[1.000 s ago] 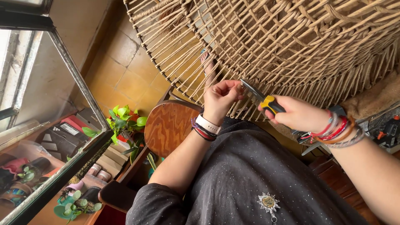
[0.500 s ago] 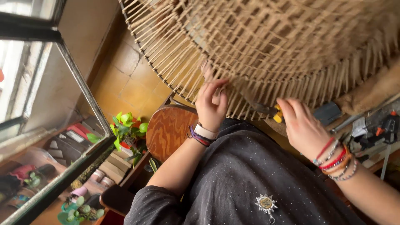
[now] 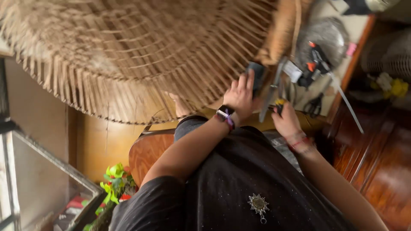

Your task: Weaving and securing wicker strands onto a large conical structure using a glue gun, scissors, and a stapler.

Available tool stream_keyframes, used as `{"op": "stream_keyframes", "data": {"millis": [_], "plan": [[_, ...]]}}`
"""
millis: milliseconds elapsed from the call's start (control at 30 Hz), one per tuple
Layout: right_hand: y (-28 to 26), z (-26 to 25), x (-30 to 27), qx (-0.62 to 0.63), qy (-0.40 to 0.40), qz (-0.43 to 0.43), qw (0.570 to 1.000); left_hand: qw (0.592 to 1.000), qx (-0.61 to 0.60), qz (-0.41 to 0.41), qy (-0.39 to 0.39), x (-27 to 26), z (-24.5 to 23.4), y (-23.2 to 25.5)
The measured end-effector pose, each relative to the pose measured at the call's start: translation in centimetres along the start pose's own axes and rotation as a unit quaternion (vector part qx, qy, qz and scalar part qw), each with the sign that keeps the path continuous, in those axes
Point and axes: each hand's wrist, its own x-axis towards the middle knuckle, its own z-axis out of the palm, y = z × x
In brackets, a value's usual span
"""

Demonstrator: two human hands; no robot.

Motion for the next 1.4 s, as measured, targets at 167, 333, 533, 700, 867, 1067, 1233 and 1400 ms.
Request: {"op": "stream_keyframes", "data": {"millis": [167, 333, 533, 700, 867, 1067, 1233, 1400], "plan": [[1.0, 2.2, 4.5, -0.047, 0.108, -0.091, 0.989, 0.989, 0.109, -0.046, -0.094, 3.1, 0.8, 1.9], [-2.5, 0.6, 6.4, -0.034, 0.096, 0.023, 0.995, 0.992, -0.05, -0.075, -0.083, 3.1, -1.3, -0.6], [-10.1, -1.9, 3.4, 0.216, -0.118, -0.101, 0.964, 0.674, -0.737, -0.025, -0.04, -1.0, -5.2, -4.5], [-18.4, -0.9, 4.4, 0.479, -0.546, -0.15, 0.671, 0.583, -0.811, 0.016, -0.042, -4.8, -14.0, -4.6], [-23.7, 1.3, 6.7, 0.311, -0.59, -0.102, 0.738, 0.736, -0.673, -0.071, -0.006, -8.5, -18.5, -7.5], [-27.2, 4.6, 8.6, -0.024, -0.403, -0.311, 0.861, 0.879, -0.092, -0.153, 0.443, -11.9, -18.4, -12.7], [-29.7, 5.7, 8.6, -0.115, -0.346, -0.333, 0.87, 0.824, -0.361, -0.285, 0.332, -11.2, -16.8, -16.3], [-31.7, 5.8, 8.1, -0.166, -0.299, -0.332, 0.879, 0.751, -0.529, -0.315, 0.24, -11.8, -17.9, -17.7]]}}
